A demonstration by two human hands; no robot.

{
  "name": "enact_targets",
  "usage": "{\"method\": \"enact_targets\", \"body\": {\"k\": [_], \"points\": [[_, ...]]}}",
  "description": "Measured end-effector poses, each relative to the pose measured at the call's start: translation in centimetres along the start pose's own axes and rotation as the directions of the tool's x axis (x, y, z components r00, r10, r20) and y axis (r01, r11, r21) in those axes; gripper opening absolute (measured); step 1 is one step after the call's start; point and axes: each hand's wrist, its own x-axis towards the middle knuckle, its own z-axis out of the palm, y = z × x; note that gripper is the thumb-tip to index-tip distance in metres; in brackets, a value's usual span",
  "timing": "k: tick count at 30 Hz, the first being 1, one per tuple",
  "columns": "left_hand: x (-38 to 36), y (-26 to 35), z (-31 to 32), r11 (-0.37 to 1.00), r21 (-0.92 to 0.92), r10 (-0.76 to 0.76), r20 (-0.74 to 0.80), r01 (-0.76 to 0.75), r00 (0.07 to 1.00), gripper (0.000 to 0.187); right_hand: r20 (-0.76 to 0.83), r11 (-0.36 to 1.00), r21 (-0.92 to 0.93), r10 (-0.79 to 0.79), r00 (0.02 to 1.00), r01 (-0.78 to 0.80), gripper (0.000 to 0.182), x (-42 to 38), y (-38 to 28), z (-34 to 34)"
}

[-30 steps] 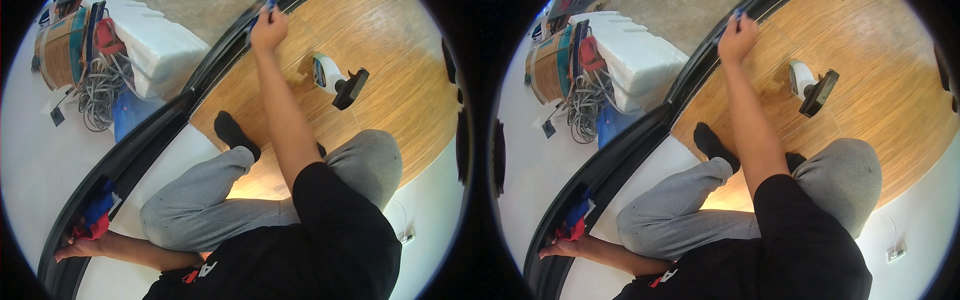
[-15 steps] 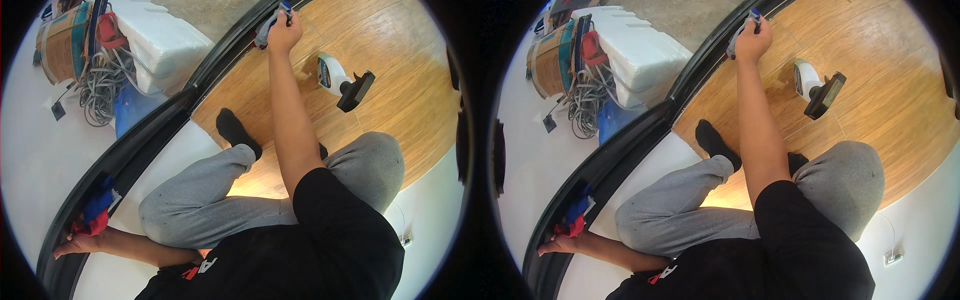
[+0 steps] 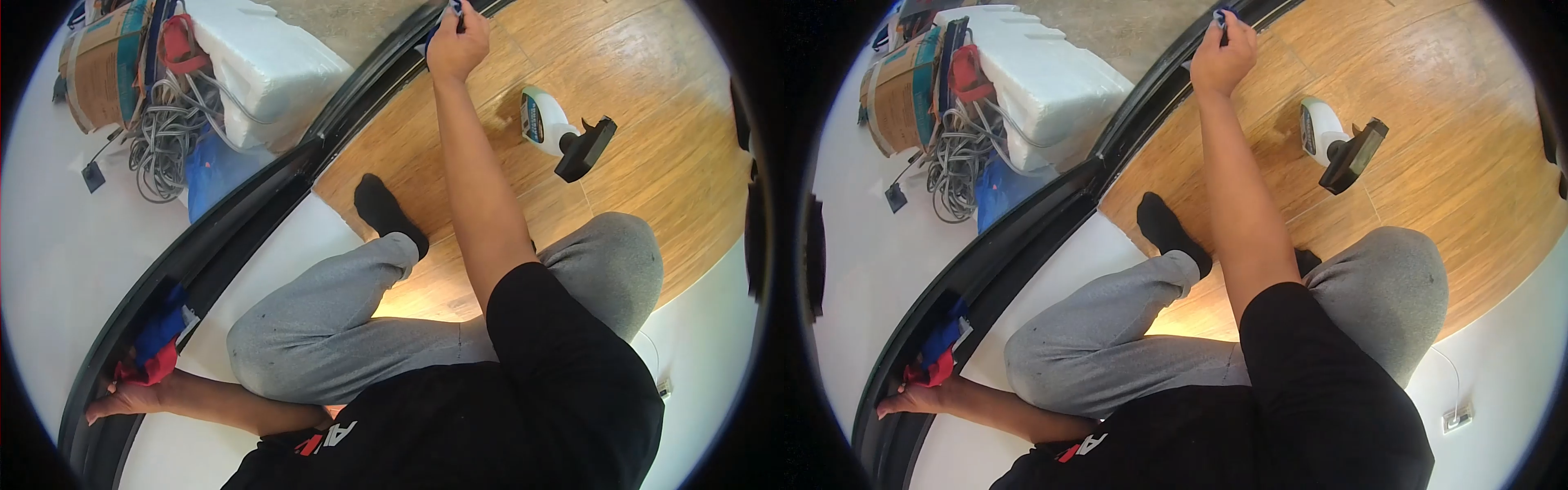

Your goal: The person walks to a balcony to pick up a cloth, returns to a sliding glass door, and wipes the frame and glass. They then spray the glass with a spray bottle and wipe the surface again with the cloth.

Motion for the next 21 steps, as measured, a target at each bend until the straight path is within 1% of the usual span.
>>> {"method": "enact_targets", "body": {"k": [1,4,5,6,7,8,9,10,11,12,13,14,16,17,20,21], "points": [[0.0,0.0,0.2,1.000,0.007,0.022,0.014,-0.022,1.000,0.068,0.065,0.989,-0.146,-0.023,0.998,0.033,0.017,-0.8,0.6,-0.3],[-0.5,-0.1,0.9,0.998,0.050,0.037,0.007,-0.038,0.999,0.064,0.268,0.997,-0.078,-0.002,0.963,0.024,0.017,-4.7,0.2,-1.8],[0.5,-0.4,-0.3,1.000,0.004,-0.018,0.084,0.018,0.996,0.064,0.225,0.991,0.037,0.117,0.967,-0.129,0.015,-6.0,0.4,-1.2],[2.1,-0.7,-2.2,0.997,-0.034,-0.069,0.161,0.076,0.985,0.064,0.283,0.921,0.180,0.289,0.915,-0.347,0.015,-6.0,1.1,-1.2],[2.9,-0.6,-3.5,0.989,-0.060,-0.116,0.237,0.133,0.965,0.064,0.367,0.779,0.295,0.443,0.818,-0.554,0.014,-5.8,1.3,-1.6],[1.6,-0.1,-2.6,0.996,0.001,-0.086,0.144,0.087,0.986,0.064,0.466,0.573,0.376,0.563,0.683,-0.729,0.014,-5.3,0.5,-2.2],[0.2,0.1,-1.0,0.997,0.060,-0.044,0.058,0.041,0.997,0.063,0.573,0.494,0.390,0.530,0.625,-0.777,0.008,-4.5,-0.3,-3.3],[-0.6,0.3,0.2,0.993,0.115,0.004,-0.020,-0.002,1.000,0.063,0.611,0.572,0.332,0.476,0.633,-0.750,0.008,-4.3,0.0,-3.6],[0.9,0.2,-0.8,0.999,0.010,-0.046,0.156,0.045,0.987,0.064,0.646,0.649,0.276,0.421,0.637,-0.709,0.010,-4.0,0.5,-3.9],[1.7,-0.2,-1.7,0.999,0.003,-0.034,0.122,0.034,0.992,0.063,0.679,0.724,0.222,0.366,0.636,-0.653,0.012,-3.5,1.0,-4.2],[0.4,0.1,-0.2,1.000,-0.005,-0.026,0.089,0.027,0.996,0.063,0.697,0.800,0.161,0.322,0.641,-0.578,0.019,-3.0,1.4,-4.5],[-0.4,0.1,0.7,1.000,-0.010,-0.024,0.053,0.024,0.998,0.063,0.679,0.811,0.178,0.310,0.666,-0.558,0.018,-2.8,1.7,-4.5],[1.3,-0.3,-1.3,0.996,-0.046,-0.075,0.117,0.081,0.990,0.062,0.648,0.831,0.210,0.276,0.709,-0.515,0.018,-2.3,2.2,-4.1],[1.6,-0.2,-1.8,0.993,-0.058,-0.096,0.147,0.105,0.985,0.062,0.651,0.821,0.186,0.309,0.694,-0.540,0.019,-2.3,2.3,-4.0],[1.8,-0.2,-1.6,0.995,-0.066,-0.067,0.166,0.079,0.984,0.061,0.585,0.882,0.125,0.304,0.752,-0.454,0.021,-3.3,1.5,-3.7],[2.4,-0.2,-2.0,0.992,-0.084,-0.079,0.215,0.099,0.973,0.061,0.574,0.896,0.113,0.294,0.764,-0.430,0.022,-3.8,1.4,-3.6]]}}
